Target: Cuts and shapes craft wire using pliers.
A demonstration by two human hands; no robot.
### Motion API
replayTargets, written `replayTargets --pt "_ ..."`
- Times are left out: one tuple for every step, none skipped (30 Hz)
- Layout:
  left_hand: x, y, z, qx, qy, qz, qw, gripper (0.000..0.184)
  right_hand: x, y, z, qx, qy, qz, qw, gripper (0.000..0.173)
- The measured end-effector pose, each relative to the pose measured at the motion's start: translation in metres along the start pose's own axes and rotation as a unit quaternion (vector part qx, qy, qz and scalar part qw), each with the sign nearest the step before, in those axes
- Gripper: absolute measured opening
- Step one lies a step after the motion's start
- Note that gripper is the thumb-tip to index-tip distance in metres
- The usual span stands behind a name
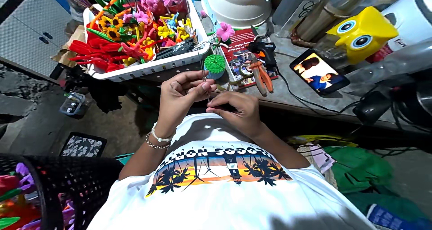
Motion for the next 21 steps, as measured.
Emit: replayTargets --pt "0.000 0.000 0.000 0.000 -0.001 -0.002 1.000 0.039 0.000 0.001 0.000 0.001 0.000 -0.002 1.000 0.009" --pt "0.000 -0.001 0.000 -0.001 -0.002 -0.005 1.000 0.040 0.001 0.001 -0.001 0.003 -0.001 -0.001 1.000 0.009" --pt "0.000 -0.002 -0.001 -0.003 -0.003 -0.008 1.000 0.040 0.001 0.001 -0.001 0.009 -0.001 0.002 1.000 0.009" --pt "0.000 -0.002 -0.001 -0.004 -0.003 -0.011 1.000 0.041 0.002 0.000 -0.001 0.017 -0.001 0.009 1.000 0.009" --pt "-0.001 -0.002 -0.002 -0.005 -0.001 -0.015 1.000 0.041 0.003 -0.001 -0.001 0.025 -0.002 0.018 1.000 0.009" --pt "-0.001 -0.002 -0.002 -0.006 0.000 -0.018 1.000 0.041 0.003 -0.002 -0.001 0.035 -0.004 0.029 0.999 0.009" --pt "-0.002 -0.002 -0.002 -0.009 0.002 -0.023 1.000 0.040 0.004 -0.003 -0.002 0.048 -0.005 0.041 0.998 0.008" --pt "-0.002 -0.002 -0.002 -0.012 0.003 -0.027 1.000 0.040 0.004 -0.004 -0.002 0.062 -0.005 0.051 0.997 0.008" --pt "-0.002 -0.002 -0.002 -0.013 0.004 -0.029 0.999 0.040 0.005 -0.005 -0.002 0.076 -0.006 0.059 0.995 0.008" --pt "-0.002 -0.002 -0.002 -0.013 0.002 -0.030 0.999 0.040 0.005 -0.006 -0.003 0.085 -0.007 0.064 0.994 0.008" --pt "-0.002 -0.003 -0.002 -0.012 0.000 -0.031 0.999 0.039 0.006 -0.006 -0.004 0.091 -0.011 0.067 0.994 0.008" --pt "-0.002 -0.003 -0.003 -0.014 -0.002 -0.032 0.999 0.038 0.006 -0.006 -0.004 0.096 -0.016 0.069 0.993 0.009" --pt "-0.002 -0.003 -0.003 -0.017 -0.004 -0.033 0.999 0.036 0.005 -0.006 -0.003 0.103 -0.023 0.067 0.992 0.013" --pt "-0.002 -0.003 -0.003 -0.020 -0.005 -0.034 0.999 0.035 0.005 -0.004 0.000 0.110 -0.027 0.060 0.992 0.018" --pt "-0.002 -0.003 -0.002 -0.022 -0.006 -0.034 0.999 0.034 0.004 -0.001 0.005 0.122 -0.023 0.043 0.991 0.024" --pt "-0.003 -0.003 -0.002 -0.027 -0.008 -0.035 0.999 0.033 0.004 0.004 0.013 0.139 -0.011 0.016 0.990 0.029" --pt "-0.004 -0.003 -0.001 -0.033 -0.009 -0.038 0.999 0.032 0.004 0.011 0.025 0.165 0.006 -0.019 0.986 0.030" --pt "-0.005 -0.003 0.000 -0.037 -0.009 -0.042 0.998 0.032 0.005 0.021 0.039 0.195 0.020 -0.064 0.978 0.029" --pt "-0.006 -0.003 0.001 -0.041 -0.010 -0.044 0.998 0.031 0.006 0.034 0.054 0.231 0.029 -0.116 0.966 0.027" --pt "-0.007 -0.004 0.001 -0.048 -0.012 -0.046 0.998 0.031 0.008 0.048 0.068 0.264 0.031 -0.173 0.948 0.030" --pt "-0.008 -0.006 0.002 -0.057 -0.018 -0.048 0.997 0.030 0.013 0.064 0.080 0.292 0.022 -0.233 0.927 0.036"
Point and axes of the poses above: each hand's wrist, its own x-axis away from the middle knuckle, its own z-axis out of the back of the hand, y = z × x, the point moved 6 cm from there along -x, towards the middle knuckle, and after that the axes turned 3 degrees about x, right-handed, at the moved point
